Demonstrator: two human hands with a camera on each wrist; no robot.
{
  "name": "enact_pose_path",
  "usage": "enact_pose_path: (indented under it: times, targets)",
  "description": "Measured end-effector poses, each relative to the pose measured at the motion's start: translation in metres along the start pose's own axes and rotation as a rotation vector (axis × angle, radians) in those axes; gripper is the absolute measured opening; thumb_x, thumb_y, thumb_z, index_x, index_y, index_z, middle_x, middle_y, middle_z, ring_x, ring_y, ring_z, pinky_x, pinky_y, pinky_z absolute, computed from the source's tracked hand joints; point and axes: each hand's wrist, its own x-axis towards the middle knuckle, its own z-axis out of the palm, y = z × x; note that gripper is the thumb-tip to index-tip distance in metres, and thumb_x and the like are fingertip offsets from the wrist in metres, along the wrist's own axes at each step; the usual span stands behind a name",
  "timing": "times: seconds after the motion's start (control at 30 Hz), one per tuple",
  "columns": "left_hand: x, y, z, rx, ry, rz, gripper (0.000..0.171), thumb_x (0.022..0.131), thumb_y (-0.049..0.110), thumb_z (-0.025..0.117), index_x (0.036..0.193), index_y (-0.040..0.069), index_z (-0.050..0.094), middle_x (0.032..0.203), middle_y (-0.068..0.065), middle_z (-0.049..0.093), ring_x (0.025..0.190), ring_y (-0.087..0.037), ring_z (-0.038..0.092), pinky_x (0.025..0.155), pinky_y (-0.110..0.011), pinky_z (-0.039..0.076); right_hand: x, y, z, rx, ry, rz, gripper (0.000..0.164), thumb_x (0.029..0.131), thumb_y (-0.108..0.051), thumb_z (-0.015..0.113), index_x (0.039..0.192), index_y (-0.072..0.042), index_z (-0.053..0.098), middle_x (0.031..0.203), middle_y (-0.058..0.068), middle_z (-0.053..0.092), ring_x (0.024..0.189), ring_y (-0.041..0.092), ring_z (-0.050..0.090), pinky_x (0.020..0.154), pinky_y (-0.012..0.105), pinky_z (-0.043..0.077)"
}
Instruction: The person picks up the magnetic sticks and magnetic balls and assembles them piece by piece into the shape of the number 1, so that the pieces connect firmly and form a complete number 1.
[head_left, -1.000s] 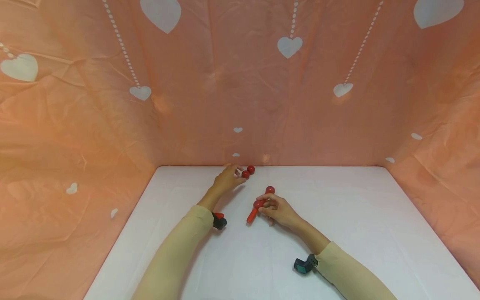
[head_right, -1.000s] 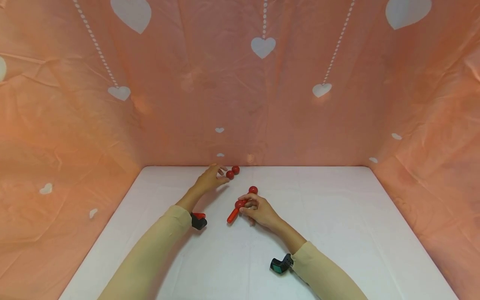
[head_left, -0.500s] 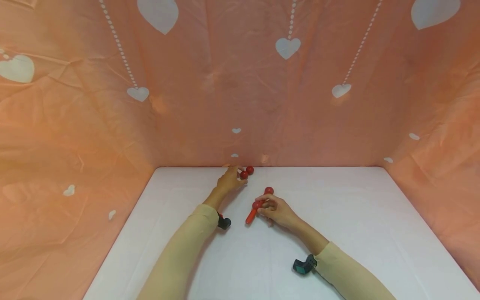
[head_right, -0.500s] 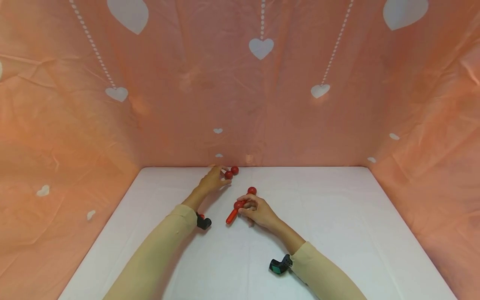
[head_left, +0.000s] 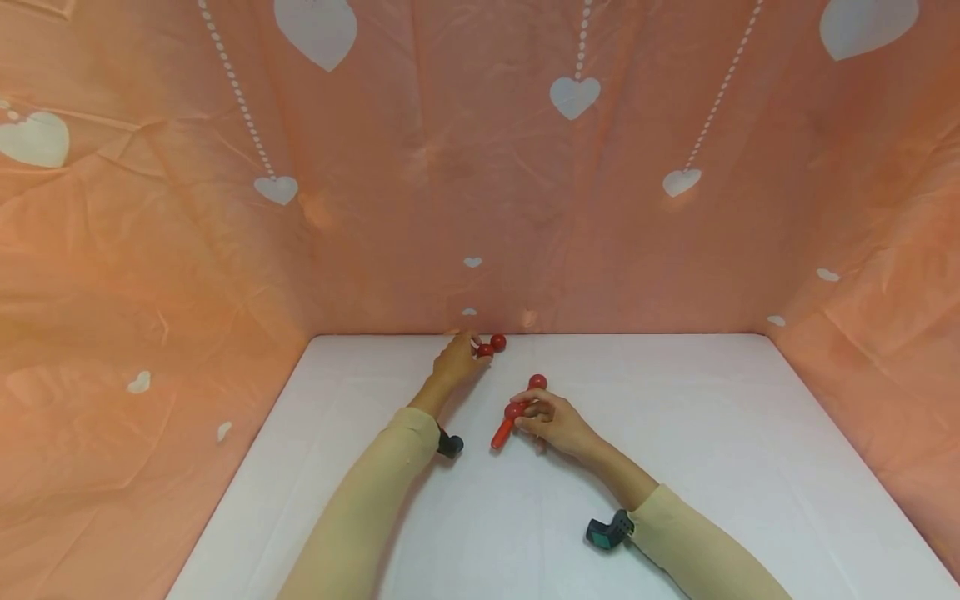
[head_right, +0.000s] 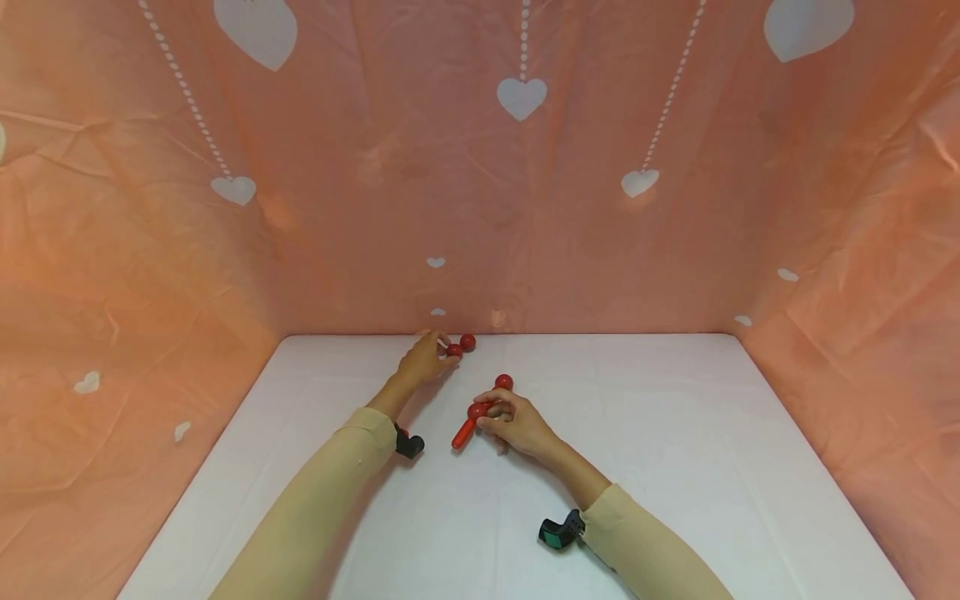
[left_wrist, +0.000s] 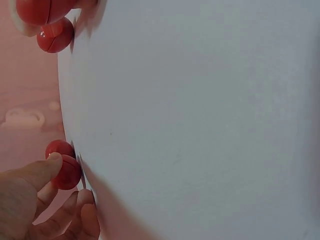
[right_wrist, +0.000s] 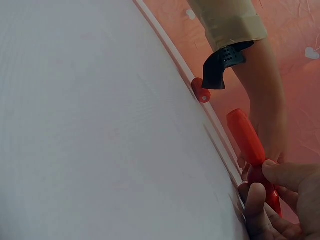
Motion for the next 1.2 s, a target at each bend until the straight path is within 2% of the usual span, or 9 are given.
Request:
enact_pose_path:
  times: [0.37, 0.57, 0.97, 1.2]
  targets:
    - [0.0, -0.004, 0.001, -0.006, 0.024, -0.012, 0.029, 0.102, 0.025, 0.076, 0.118, 0.009, 0.059, 0.112, -0.013, 0.069, 0.1, -0.031, 0.065, 0.09, -0.048, 0.052, -0.001, -0.002, 0.001, -0.004, -0.004, 0.013, 0.035, 0.103, -0.008, 0.073, 0.137, -0.005, 0.065, 0.109, 0.016, 0.069, 0.061, 0.017, 0.057, 0.055, 0.024, 0.053]
    - [-0.001, -0.005, 0.001, -0.001, 0.027, -0.008, 0.029, 0.102, 0.027, 0.075, 0.119, 0.01, 0.059, 0.115, -0.013, 0.07, 0.104, -0.032, 0.067, 0.092, -0.05, 0.053, -0.001, -0.002, 0.001, -0.001, -0.005, -0.009, 0.035, 0.103, -0.007, 0.072, 0.137, -0.003, 0.065, 0.109, 0.019, 0.073, 0.06, 0.016, 0.057, 0.055, 0.024, 0.052]
    - [-0.011, -0.003, -0.006, -0.064, 0.027, -0.039, 0.028, 0.102, 0.024, 0.074, 0.121, 0.012, 0.057, 0.12, -0.014, 0.071, 0.108, -0.034, 0.067, 0.096, -0.053, 0.052, 0.0, 0.0, 0.001, -0.062, 0.026, -0.004, 0.035, 0.101, -0.012, 0.075, 0.136, -0.008, 0.067, 0.11, 0.014, 0.07, 0.069, 0.019, 0.06, 0.056, 0.024, 0.051]
    - [-0.016, -0.001, -0.012, -0.076, 0.024, -0.039, 0.03, 0.101, 0.024, 0.074, 0.124, 0.012, 0.058, 0.126, -0.011, 0.072, 0.115, -0.032, 0.067, 0.101, -0.054, 0.05, 0.0, 0.001, -0.001, -0.056, 0.025, -0.008, 0.037, 0.101, -0.013, 0.076, 0.137, -0.007, 0.067, 0.11, 0.015, 0.069, 0.069, 0.021, 0.059, 0.056, 0.024, 0.051]
